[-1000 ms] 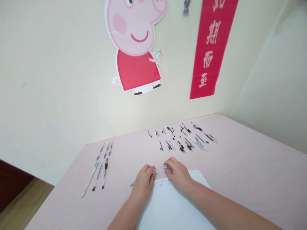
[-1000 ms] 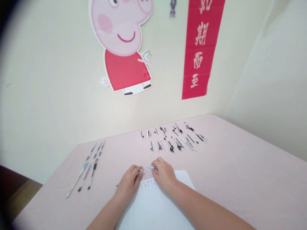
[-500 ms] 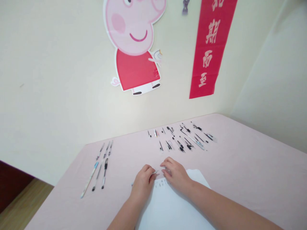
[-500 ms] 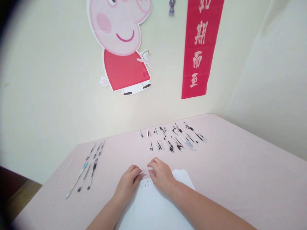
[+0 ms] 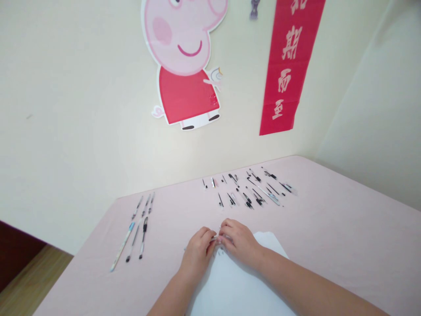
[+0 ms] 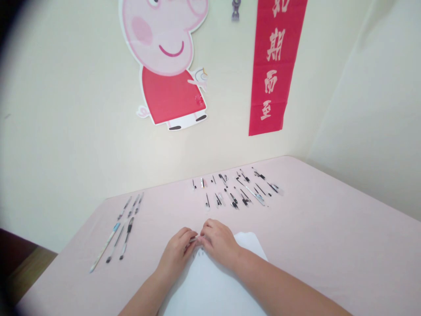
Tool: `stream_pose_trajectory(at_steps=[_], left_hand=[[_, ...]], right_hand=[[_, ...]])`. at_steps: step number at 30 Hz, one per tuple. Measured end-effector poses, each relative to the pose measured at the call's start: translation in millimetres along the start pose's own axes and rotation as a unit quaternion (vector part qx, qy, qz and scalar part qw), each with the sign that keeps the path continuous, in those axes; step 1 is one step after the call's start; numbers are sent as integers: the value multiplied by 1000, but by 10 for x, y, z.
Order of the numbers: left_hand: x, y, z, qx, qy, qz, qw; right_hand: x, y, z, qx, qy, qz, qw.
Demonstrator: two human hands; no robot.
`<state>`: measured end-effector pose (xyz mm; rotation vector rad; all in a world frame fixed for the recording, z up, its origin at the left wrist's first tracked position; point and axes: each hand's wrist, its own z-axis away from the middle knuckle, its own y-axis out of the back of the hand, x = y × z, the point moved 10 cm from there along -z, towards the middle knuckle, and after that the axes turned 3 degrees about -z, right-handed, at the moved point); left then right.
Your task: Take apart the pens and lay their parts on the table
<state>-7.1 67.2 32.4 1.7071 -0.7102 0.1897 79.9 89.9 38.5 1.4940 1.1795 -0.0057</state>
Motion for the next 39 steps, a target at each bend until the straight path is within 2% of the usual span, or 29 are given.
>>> stream_pose_trajectory(at_steps=[5, 18, 28, 39], left_hand=[[25, 20, -9, -3, -3, -3, 1000], [107, 16, 2, -13, -31, 13, 999], [3, 35, -3, 7, -4, 58, 998], [20, 92, -11, 14, -7, 2, 1000]], right_hand=[[-8, -31, -9, -4, 9, 15, 1000], [-79, 4, -17, -4, 40, -44, 998], [17, 22, -5, 22, 19, -78, 997], [75, 38, -26, 18, -9, -84, 996]])
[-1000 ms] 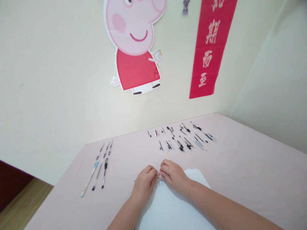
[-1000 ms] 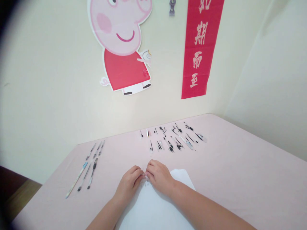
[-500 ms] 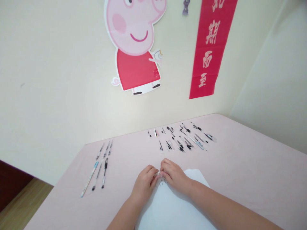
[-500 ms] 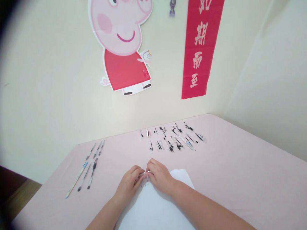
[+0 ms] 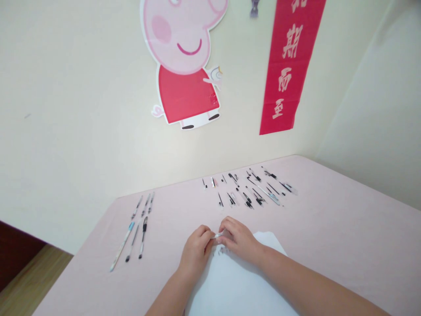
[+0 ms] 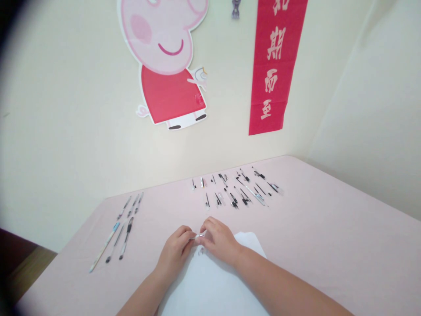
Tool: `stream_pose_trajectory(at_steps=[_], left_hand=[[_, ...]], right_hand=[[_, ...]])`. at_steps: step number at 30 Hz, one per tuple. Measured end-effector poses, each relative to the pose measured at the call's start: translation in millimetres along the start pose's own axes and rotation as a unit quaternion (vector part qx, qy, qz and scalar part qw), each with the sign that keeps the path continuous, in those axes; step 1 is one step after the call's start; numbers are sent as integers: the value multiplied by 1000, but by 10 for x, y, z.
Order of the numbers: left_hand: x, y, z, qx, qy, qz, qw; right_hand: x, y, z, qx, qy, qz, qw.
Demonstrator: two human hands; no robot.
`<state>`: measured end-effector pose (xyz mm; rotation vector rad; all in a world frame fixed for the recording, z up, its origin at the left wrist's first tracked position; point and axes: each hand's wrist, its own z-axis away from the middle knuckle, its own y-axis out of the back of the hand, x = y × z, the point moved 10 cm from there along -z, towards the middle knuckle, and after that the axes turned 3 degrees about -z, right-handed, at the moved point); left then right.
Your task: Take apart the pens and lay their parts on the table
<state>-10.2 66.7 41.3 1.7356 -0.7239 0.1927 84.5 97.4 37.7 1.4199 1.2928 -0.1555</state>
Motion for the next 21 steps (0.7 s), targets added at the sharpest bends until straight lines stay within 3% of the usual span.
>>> stream_pose_trajectory(at_steps=[21], left_hand=[[-9, -12, 2, -4, 5, -14, 1000]], right_hand=[[5, -54, -1, -19, 4, 16, 1000]])
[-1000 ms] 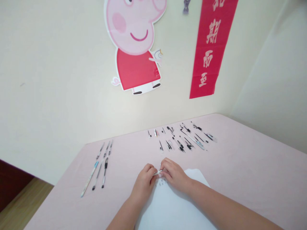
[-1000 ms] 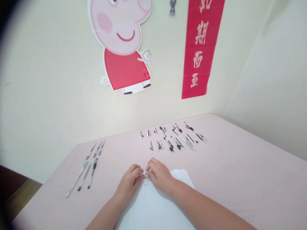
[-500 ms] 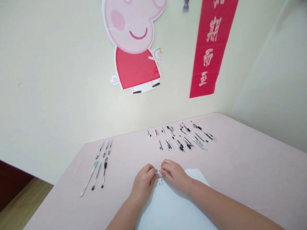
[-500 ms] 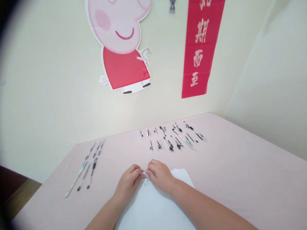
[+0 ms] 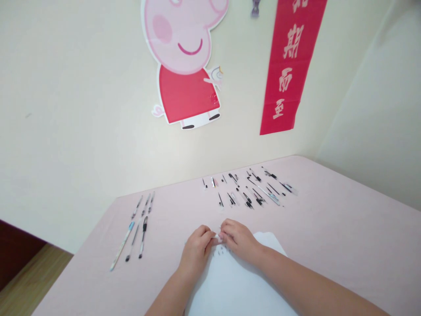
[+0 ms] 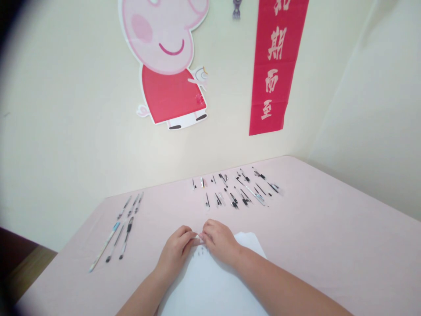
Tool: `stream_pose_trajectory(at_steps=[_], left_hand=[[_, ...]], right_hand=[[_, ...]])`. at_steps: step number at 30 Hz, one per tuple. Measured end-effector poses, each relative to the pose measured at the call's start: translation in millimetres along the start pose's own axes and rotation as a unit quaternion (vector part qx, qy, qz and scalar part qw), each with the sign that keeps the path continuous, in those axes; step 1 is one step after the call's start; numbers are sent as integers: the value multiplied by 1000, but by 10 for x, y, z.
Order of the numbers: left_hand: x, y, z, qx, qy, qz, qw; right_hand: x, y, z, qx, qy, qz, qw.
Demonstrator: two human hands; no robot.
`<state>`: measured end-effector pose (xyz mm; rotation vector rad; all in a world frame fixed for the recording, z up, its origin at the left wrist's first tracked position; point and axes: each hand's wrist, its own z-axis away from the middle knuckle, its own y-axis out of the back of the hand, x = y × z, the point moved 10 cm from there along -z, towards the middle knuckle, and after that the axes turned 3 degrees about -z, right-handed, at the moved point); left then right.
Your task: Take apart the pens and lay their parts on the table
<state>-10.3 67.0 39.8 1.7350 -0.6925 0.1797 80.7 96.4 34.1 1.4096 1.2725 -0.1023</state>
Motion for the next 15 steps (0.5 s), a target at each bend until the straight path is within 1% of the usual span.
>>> stream_pose_trajectory(at_steps=[9, 15], left_hand=[[-6, 10, -4, 0, 3, -1, 1000], [-3, -5, -2, -4, -1, -13, 1000]], right_hand=[[41, 42, 15, 29, -15, -6, 999], [44, -18, -3, 5, -2, -14, 1000]])
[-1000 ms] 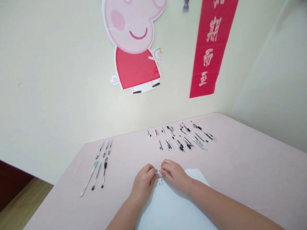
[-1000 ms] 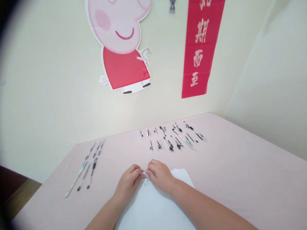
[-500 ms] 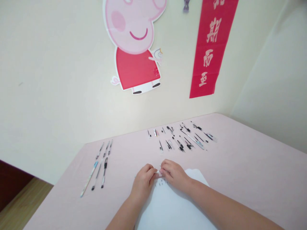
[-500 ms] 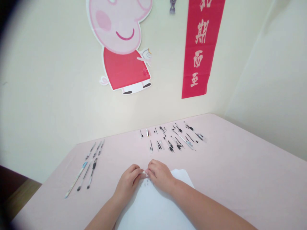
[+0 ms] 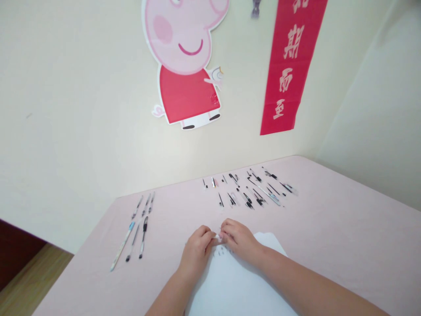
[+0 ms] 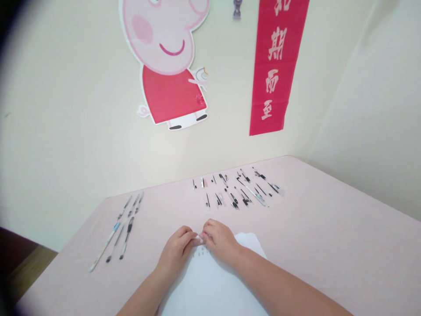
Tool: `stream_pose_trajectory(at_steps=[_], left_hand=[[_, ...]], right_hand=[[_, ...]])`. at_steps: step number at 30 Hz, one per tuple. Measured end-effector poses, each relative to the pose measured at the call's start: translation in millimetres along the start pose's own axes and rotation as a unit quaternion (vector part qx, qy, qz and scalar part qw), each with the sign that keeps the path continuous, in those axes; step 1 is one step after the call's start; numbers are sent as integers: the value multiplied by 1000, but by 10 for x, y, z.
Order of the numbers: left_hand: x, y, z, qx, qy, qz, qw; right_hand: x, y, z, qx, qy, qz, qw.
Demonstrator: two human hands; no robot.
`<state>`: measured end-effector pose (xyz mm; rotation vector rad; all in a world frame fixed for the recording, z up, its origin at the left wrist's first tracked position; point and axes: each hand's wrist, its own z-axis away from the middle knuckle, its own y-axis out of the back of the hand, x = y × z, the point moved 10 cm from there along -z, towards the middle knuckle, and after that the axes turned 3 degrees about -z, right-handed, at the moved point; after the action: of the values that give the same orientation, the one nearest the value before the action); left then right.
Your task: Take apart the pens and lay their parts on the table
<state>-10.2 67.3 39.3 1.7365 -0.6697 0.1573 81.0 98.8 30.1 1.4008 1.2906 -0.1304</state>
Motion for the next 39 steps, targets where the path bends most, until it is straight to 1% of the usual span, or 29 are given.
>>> stream_pose_trajectory(at_steps=[4, 12, 19, 27, 34, 39], left_hand=[[-13, -16, 0, -3, 3, 4, 1000], [-27, -25, -5, -5, 3, 12, 1000], [-23, -19, -4, -4, 7, 10, 1000], [-24, -14, -1, -1, 5, 9, 1000], [-25, -34, -11, -16, 10, -3, 1000], [-57, -42, 0, -16, 12, -3, 1000]], right_hand=[[-17, 10, 7, 6, 3, -3, 1000], [-9, 55, 7, 23, -13, 1, 1000], [-22, 13, 5, 2, 2, -3, 1000], [7, 59, 13, 33, -5, -7, 999], [-22, 17, 3, 2, -5, -8, 1000], [-29, 48, 7, 17, 1, -16, 1000]])
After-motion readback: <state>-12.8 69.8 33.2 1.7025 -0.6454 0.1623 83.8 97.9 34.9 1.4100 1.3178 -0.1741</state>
